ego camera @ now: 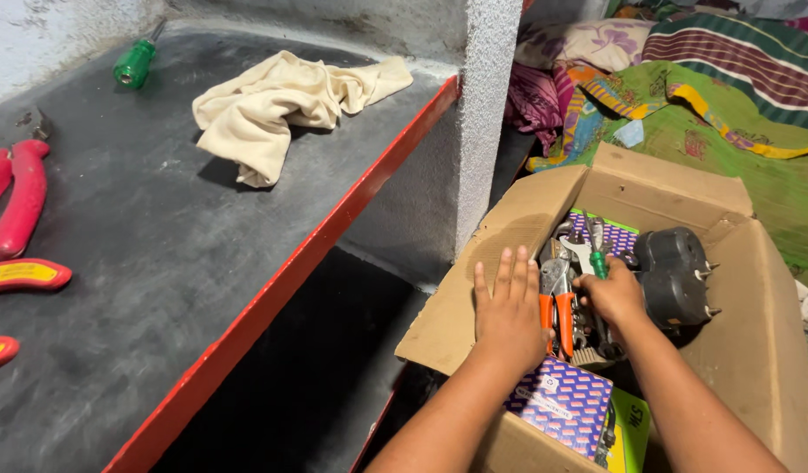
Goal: The person sorts and organizes various hand tools, handling and placing wrenches, pliers, screwdrivers, shears, and a bearing between a workbench and a cardboard box by hand.
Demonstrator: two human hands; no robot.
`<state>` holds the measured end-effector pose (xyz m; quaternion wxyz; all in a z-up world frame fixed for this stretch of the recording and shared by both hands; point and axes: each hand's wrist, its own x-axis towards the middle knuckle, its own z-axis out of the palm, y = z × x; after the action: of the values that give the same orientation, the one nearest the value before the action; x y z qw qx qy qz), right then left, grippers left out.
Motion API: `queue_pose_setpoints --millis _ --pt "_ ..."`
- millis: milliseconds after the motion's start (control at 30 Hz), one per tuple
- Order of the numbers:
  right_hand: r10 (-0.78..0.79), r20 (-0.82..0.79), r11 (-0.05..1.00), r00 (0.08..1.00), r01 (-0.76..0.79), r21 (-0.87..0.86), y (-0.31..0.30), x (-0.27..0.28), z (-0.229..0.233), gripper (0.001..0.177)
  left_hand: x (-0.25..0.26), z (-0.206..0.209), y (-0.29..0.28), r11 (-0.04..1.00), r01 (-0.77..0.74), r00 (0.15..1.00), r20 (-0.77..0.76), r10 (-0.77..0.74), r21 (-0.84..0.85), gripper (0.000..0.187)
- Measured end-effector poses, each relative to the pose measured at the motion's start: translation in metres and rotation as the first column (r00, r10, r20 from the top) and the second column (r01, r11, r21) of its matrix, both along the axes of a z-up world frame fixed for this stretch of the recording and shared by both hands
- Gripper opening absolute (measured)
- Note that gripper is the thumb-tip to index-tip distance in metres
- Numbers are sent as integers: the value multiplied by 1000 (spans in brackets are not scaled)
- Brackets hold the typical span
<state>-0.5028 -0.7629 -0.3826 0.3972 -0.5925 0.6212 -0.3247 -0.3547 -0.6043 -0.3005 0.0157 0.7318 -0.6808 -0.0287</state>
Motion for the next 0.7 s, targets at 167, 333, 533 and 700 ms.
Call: queue_pose_setpoints --millis 167,333,533,700 --pt "43 312 984 949 -94 150 -17 -8 -19 46 2 -14 -3 992 79 952 304 -46 -97 80" --pt "38 396 973 918 -124 193 -24 -8 -27 67 2 -22 -5 993 87 947 317 -57 -80 74" --pt "86 303 951 949 -169 258 -19 -13 -6 70 1 -13 -2 996 90 928 364 -75 -26 77" --pt "193 -6 962 981 -188 199 -26 -24 -8 58 1 -8 0 996 92 923 374 -91 14 81"
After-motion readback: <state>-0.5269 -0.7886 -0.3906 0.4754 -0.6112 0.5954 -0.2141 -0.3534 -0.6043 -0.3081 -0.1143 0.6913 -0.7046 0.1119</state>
